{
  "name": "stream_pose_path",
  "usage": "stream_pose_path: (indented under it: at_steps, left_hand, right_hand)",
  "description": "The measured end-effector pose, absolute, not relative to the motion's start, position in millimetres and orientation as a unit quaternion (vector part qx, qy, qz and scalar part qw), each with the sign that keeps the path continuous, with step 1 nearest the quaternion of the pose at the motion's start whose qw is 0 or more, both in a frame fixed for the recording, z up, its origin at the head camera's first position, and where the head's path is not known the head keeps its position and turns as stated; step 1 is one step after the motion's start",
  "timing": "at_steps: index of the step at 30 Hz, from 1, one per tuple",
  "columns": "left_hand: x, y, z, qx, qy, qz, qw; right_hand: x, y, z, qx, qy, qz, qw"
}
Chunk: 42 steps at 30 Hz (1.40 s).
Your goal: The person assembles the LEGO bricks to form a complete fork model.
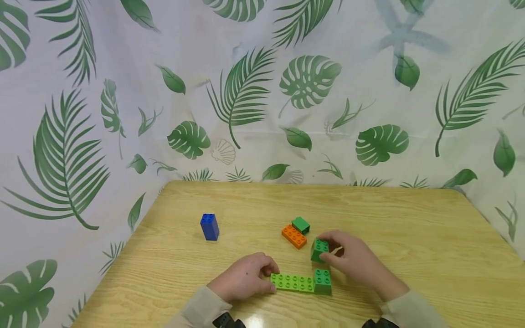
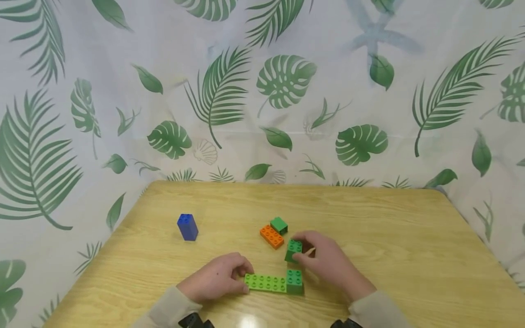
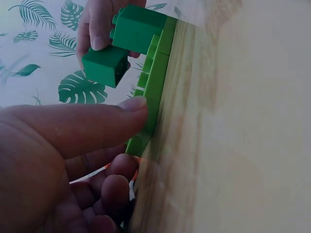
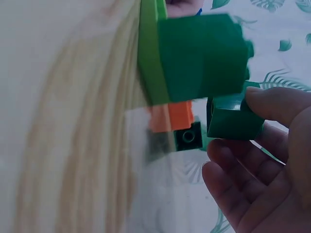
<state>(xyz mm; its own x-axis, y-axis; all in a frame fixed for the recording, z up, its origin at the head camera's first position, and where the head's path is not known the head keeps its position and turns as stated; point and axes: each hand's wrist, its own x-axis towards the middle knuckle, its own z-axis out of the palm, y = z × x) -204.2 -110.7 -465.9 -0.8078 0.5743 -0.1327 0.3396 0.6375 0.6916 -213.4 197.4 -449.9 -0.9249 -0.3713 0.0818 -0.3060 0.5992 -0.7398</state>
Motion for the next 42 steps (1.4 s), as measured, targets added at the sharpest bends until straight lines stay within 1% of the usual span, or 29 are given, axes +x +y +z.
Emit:
stream_pose_path:
  at_steps: [5, 16, 19, 27, 37, 42]
  left_hand:
    - [-204, -110, -465, 0.259, 0.889, 0.335, 0.173]
    - [-205, -112, -467, 0.271, 0.889, 0.330, 0.167]
    - [-205, -112, -466, 0.272, 0.887, 0.331, 0.170]
    - [-204, -112, -464, 0.276, 0.880, 0.336, 0.189]
    - [-204, -113, -463, 0.290, 0.878, 0.329, 0.191]
    - [-204, -113, -463, 0.292, 0.879, 0.326, 0.191]
  right_hand:
    - [-202, 192, -443, -0.209, 0.885, -0.414, 0.039]
    - [-185, 172, -440, -0.262, 0.889, -0.375, 0.006]
    - [-181, 169, -439, -0.265, 0.890, -0.370, -0.003]
    - [-171, 162, -442, -0.280, 0.895, -0.346, -0.004]
    - [-165, 160, -453, -0.274, 0.902, -0.333, 0.020]
    - [-166, 159, -456, -0.270, 0.902, -0.333, 0.041]
